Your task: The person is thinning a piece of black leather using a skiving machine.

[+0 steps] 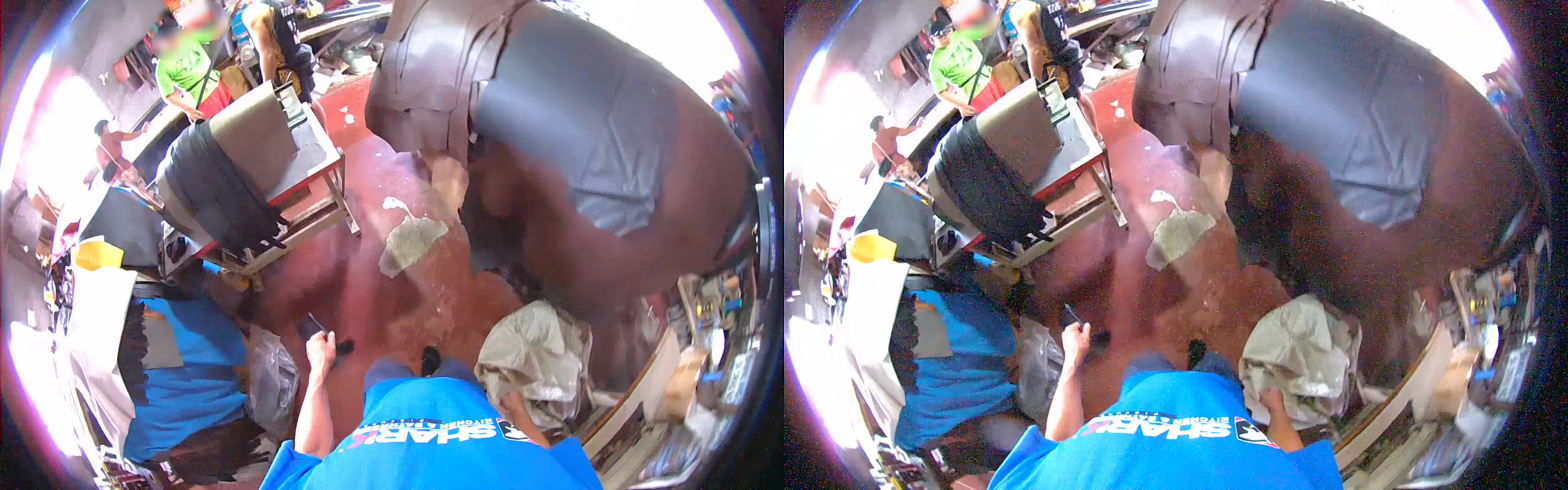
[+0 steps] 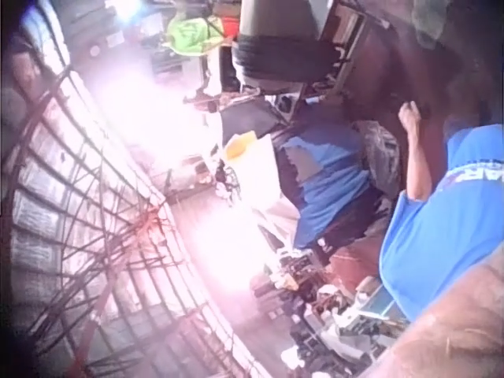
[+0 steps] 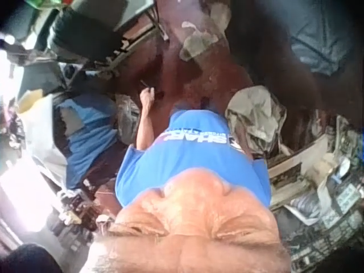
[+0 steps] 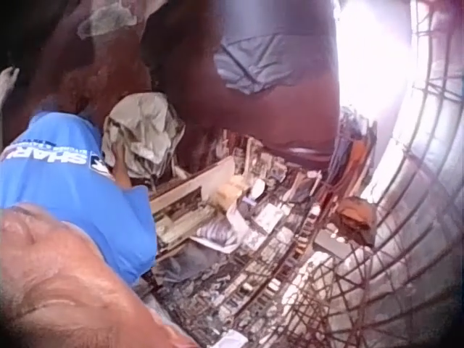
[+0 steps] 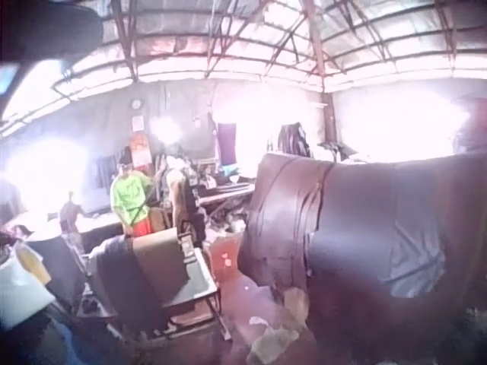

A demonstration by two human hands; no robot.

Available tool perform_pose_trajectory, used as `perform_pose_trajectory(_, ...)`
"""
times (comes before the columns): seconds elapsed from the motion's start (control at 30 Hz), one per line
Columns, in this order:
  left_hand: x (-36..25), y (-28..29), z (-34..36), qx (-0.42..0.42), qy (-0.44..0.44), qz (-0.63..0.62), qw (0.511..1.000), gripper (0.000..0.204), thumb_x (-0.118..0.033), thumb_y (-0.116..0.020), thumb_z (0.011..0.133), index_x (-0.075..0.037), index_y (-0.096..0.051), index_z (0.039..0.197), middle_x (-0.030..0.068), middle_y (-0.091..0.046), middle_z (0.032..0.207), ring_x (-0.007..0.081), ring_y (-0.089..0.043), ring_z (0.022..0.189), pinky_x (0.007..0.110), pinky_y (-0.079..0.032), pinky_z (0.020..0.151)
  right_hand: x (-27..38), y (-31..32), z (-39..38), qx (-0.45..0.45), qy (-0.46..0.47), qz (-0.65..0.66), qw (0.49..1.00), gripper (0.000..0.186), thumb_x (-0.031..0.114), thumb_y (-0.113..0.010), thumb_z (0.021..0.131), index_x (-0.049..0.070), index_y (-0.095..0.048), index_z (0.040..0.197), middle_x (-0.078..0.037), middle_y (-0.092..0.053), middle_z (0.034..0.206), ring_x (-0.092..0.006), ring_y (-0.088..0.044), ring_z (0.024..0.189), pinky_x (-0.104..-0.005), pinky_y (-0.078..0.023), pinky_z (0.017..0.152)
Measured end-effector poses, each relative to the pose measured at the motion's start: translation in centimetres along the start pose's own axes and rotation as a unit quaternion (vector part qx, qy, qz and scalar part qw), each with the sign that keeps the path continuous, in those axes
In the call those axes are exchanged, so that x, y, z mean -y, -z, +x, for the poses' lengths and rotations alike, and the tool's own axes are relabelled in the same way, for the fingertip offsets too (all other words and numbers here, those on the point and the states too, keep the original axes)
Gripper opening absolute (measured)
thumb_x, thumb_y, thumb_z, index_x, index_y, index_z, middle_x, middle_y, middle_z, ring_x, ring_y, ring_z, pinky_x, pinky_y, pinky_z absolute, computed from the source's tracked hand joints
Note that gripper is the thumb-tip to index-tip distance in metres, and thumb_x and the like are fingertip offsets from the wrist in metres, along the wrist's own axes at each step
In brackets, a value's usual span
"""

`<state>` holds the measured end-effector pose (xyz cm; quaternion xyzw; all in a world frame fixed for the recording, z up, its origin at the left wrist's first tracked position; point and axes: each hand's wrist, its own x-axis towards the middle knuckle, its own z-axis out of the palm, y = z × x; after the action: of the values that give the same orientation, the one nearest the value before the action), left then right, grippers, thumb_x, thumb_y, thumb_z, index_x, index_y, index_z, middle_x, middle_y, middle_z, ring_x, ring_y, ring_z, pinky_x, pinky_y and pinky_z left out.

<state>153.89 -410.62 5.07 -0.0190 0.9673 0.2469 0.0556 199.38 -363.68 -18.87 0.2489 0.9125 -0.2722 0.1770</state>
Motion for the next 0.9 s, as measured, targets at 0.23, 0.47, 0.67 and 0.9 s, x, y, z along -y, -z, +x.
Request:
perform_pose_trajectory(0.23, -12.5, -2.4, 14.6, 0.075, 0.046, -0.151, 0.985, 0.043, -0.037, -0.063, 0.088, 0.003, -0.061, 0.072, 0.0224, -0.062, 0.069, 0.0365, -0.064, 0.066, 0.045, -0.048, 0.064, 16.2, 22.5, 29.9, -0.123, -0.085, 0.139, 0.979, 0.024, 0.024, -0.069, 0.085, 0.002, -0.071, 0.095, -0.012, -0.072, 0.085, -0.0213, -0.069, 0.073, -0.0363, -0.054, 0.069)
perform_pose_trajectory(0.47, -23.3, -7.5, 30.8, 0.164, -0.057, -0.179, 0.969, 0.035, -0.033, -0.058, 0.092, 0.000, -0.068, 0.088, 0.0251, -0.065, 0.086, 0.0416, -0.065, 0.087, 0.049, -0.049, 0.075, 23.1, 30.8, 45.7, -0.098, -0.052, 0.181, 0.977, 0.016, 0.015, -0.066, 0.083, 0.003, -0.070, 0.094, -0.009, -0.069, 0.081, -0.0152, -0.063, 0.066, -0.0345, -0.050, 0.058)
perform_pose_trajectory(0.67, -34.4, -6.8, 46.7, 0.135, -0.157, -0.176, 0.962, 0.031, -0.029, -0.059, 0.091, 0.000, -0.064, 0.084, 0.0251, -0.064, 0.084, 0.0424, -0.064, 0.084, 0.050, -0.049, 0.071, 34.4, 39.9, 53.3, -0.053, -0.115, 0.197, 0.972, 0.022, 0.001, -0.069, 0.079, 0.000, -0.069, 0.101, -0.008, -0.068, 0.080, -0.0151, -0.063, 0.065, -0.0297, -0.052, 0.059)
perform_pose_trajectory(0.9, -38.2, -10.6, 66.4, 0.083, -0.096, -0.222, 0.967, 0.030, -0.028, -0.062, 0.092, 0.002, -0.068, 0.095, 0.0198, -0.065, 0.075, 0.0225, -0.063, 0.067, 0.038, -0.048, 0.065, 53.4, 48.8, 77.5, 0.033, 0.184, 0.212, 0.959, 0.022, 0.017, -0.064, 0.088, 0.000, -0.068, 0.102, -0.009, -0.065, 0.071, -0.0150, -0.061, 0.062, -0.0333, -0.049, 0.057)
